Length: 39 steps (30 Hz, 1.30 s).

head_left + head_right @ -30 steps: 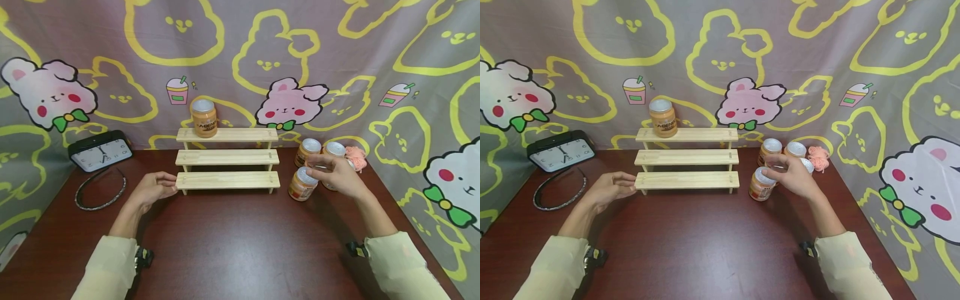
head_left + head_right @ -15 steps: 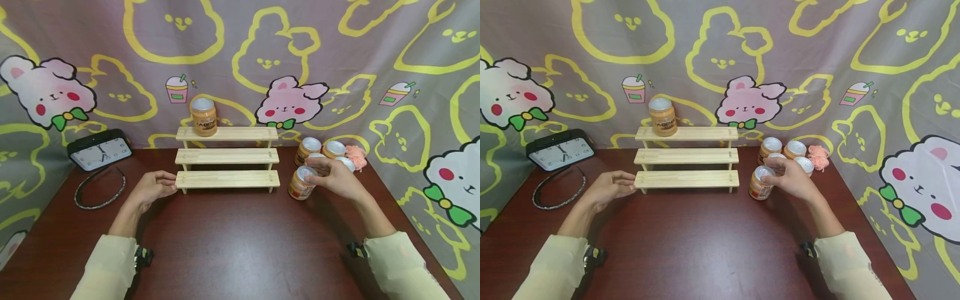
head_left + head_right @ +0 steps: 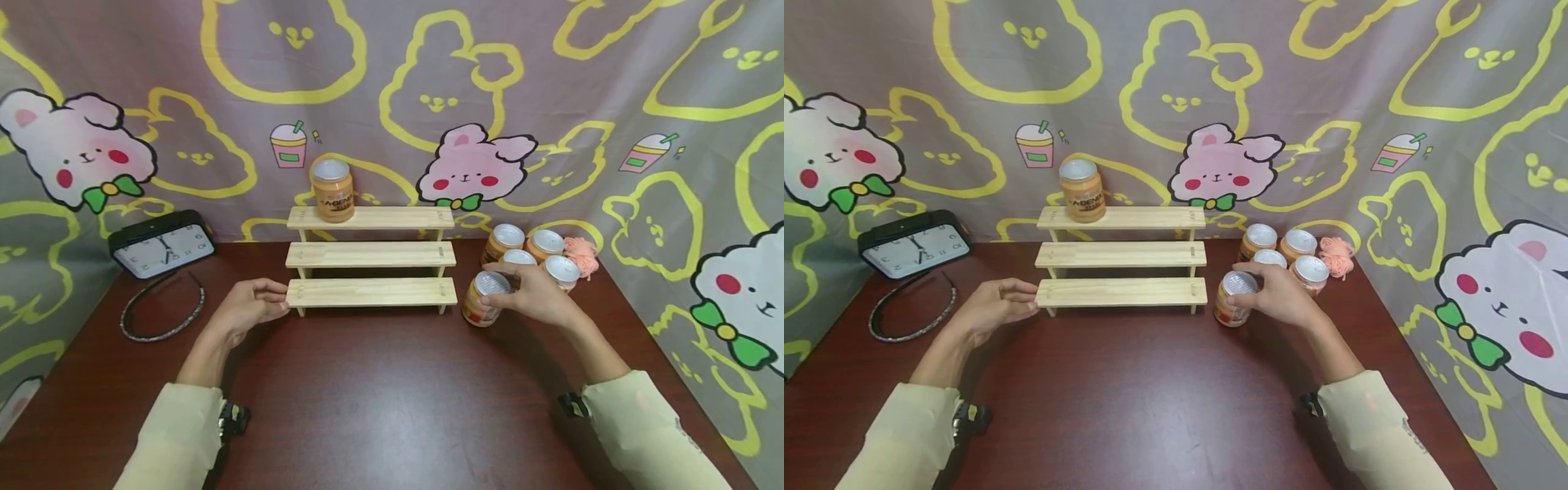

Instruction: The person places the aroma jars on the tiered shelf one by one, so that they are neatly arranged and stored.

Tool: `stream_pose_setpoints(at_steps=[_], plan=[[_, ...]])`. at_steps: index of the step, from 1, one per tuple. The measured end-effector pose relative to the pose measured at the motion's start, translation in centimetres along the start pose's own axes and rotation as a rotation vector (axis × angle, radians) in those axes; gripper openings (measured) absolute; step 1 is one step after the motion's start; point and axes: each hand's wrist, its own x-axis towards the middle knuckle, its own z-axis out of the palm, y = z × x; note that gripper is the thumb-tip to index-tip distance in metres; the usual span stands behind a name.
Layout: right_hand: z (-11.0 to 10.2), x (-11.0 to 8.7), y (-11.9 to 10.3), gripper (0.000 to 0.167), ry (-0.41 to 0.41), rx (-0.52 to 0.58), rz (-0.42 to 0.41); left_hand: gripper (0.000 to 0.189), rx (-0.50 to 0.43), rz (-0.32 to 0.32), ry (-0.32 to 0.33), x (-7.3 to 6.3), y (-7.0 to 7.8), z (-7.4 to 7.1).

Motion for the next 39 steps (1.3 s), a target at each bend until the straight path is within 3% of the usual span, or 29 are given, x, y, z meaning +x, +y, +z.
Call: stream_pose_setpoints(at_steps=[16, 31, 39], plan=[[0.6, 0.3, 0.3, 0.046, 0.156, -0.092, -0.086, 0.041, 0.014, 0.008, 0.006, 0.1, 0.0, -0.1], [-0.2, 0.7, -0.8, 0.047, 0.248, 0.020, -0.064, 0.041, -0.024, -0.019, 0.005, 0.1, 0.0, 0.1], [-1.0, 1.3, -2.4, 0.049, 0.279, 0.009, -0.073, 0.041, -0.020, -0.013, 0.005, 0.1, -0.2, -0.1]])
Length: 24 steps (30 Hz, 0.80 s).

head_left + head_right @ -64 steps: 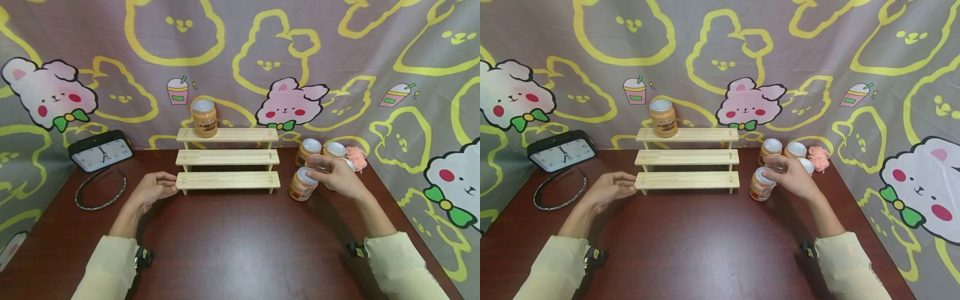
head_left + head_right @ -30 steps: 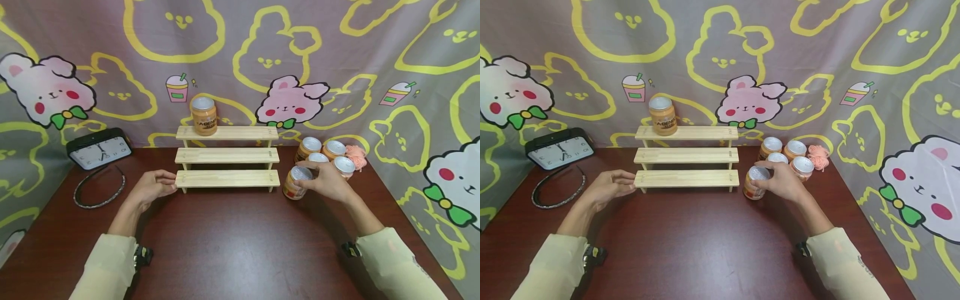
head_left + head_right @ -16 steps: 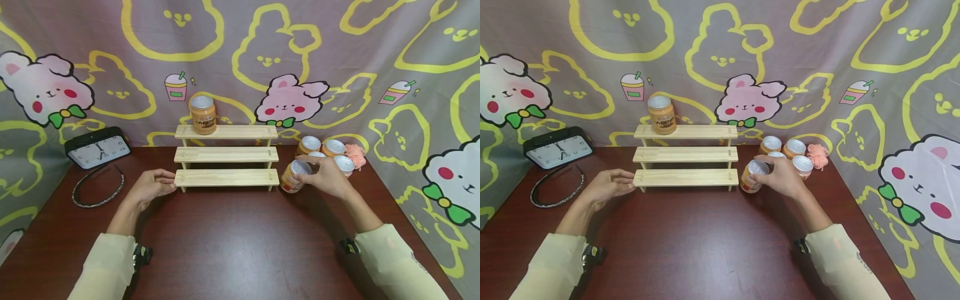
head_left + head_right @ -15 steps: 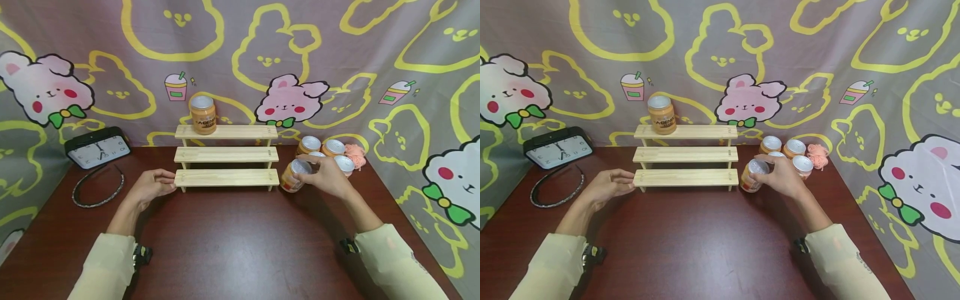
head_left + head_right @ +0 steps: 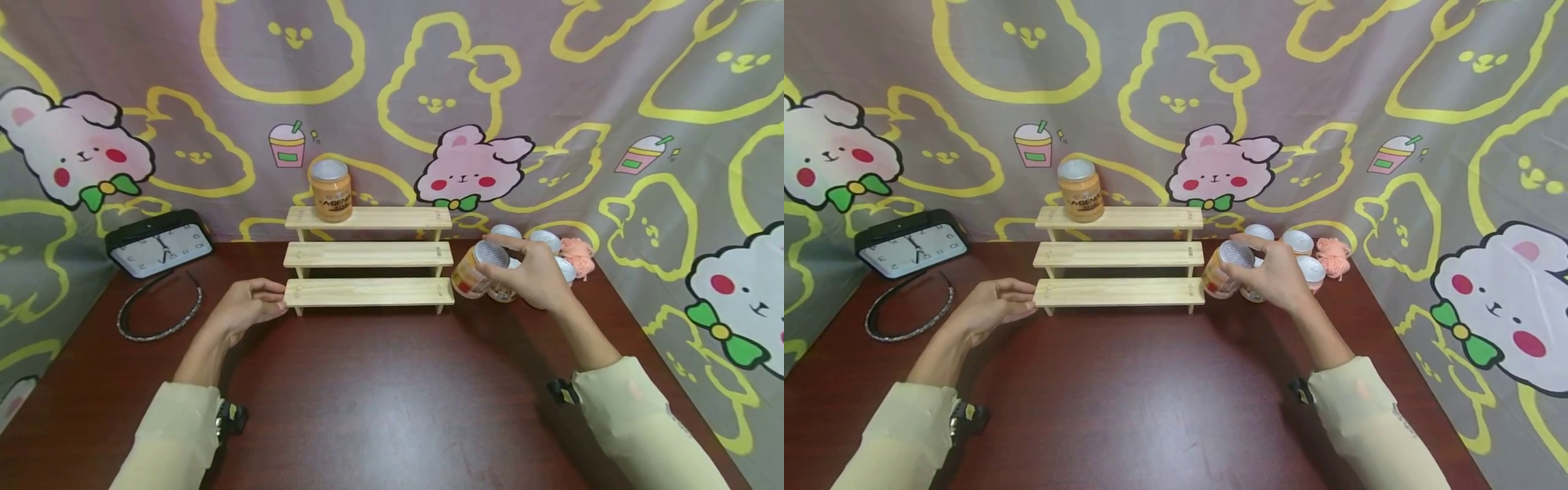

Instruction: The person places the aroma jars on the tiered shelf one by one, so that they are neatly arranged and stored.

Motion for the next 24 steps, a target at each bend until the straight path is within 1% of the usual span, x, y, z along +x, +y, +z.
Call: stream_pose_setpoints(at_steps=[7, 13, 18, 24], plan=[[-0.1, 1.0, -1.1, 0.050, 0.004, 0.015, -0.017, 0.042, -0.037, -0.014, -0.002, 0.0, -0.3, -0.3], [-0.1, 1.6, -1.8, 0.051, -0.001, 0.053, 0.003, 0.043, -0.073, -0.007, -0.023, 0.1, -0.3, -0.4], [-0.1, 2.4, -2.3, 0.048, 0.002, 0.083, 0.012, 0.044, -0.051, -0.014, -0.017, 0.1, -0.2, -0.4], [-0.2, 3.1, -2.7, 0.044, 0.006, 0.083, 0.011, 0.044, -0.026, -0.006, -0.016, 0.2, 0.0, -0.2]])
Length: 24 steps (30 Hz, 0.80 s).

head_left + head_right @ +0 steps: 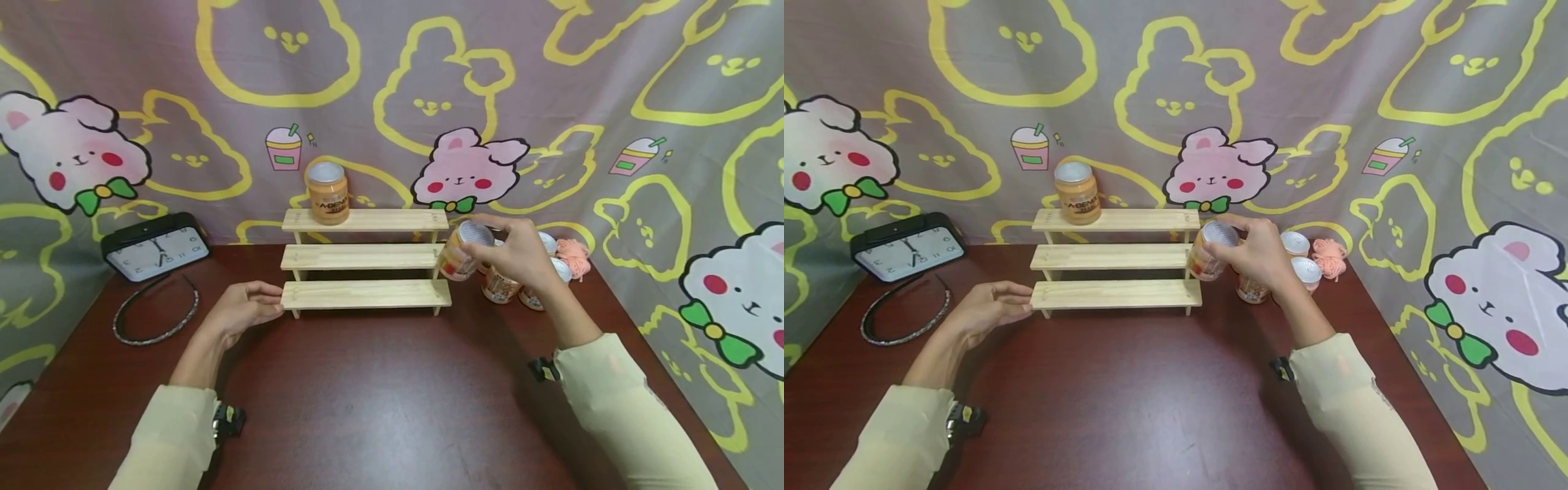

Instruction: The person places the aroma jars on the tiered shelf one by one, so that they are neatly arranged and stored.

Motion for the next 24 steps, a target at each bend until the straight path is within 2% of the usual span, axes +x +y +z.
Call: stream_pose_setpoints(at_steps=[7, 15, 24], plan=[[0.3, 1.0, -0.4, 0.045, -0.002, 0.010, -0.012, 0.044, -0.004, 0.012, -0.008, -0.1, 0.1, 0.0], [0.9, 2.1, -1.3, 0.047, 0.056, -0.014, 0.005, 0.044, -0.013, 0.008, -0.007, -0.1, 0.3, 0.1], [1.7, 3.8, -2.3, 0.047, 0.072, 0.059, -0.008, 0.044, 0.007, 0.000, 0.004, -0.1, 0.1, 0.1]])
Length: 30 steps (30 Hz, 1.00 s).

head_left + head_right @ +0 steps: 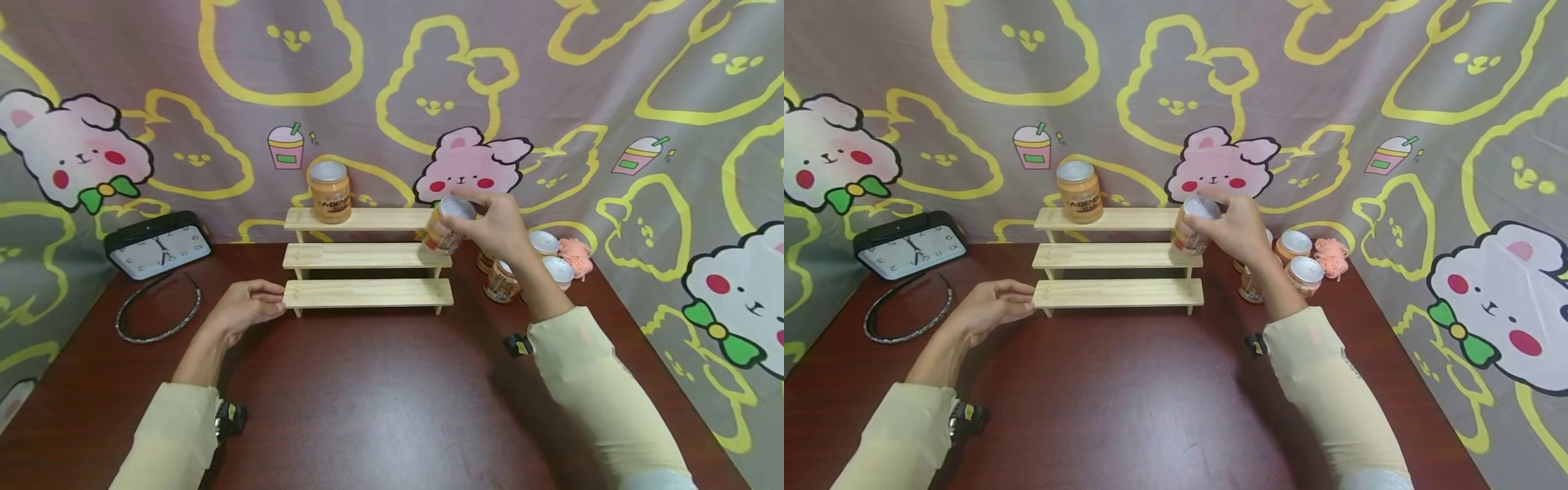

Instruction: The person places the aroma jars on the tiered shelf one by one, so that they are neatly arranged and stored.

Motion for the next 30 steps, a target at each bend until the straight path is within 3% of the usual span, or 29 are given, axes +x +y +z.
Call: stream_pose_setpoints(at_steps=[8, 25, 30], plan=[[0.6, 1.1, -0.8, 0.048, 0.013, 0.006, 0.030, 0.044, 0.008, -0.005, -0.004, 0.1, 0.1, 0.1], [2.5, 3.6, -1.5, 0.044, 0.026, 0.023, -0.029, 0.041, 0.031, -0.008, 0.011, 0.0, 0.0, -0.1], [3.3, 4.2, -1.6, 0.033, 0.026, 0.013, -0.037, 0.041, 0.029, -0.009, 0.015, 0.0, 0.1, -0.1]])
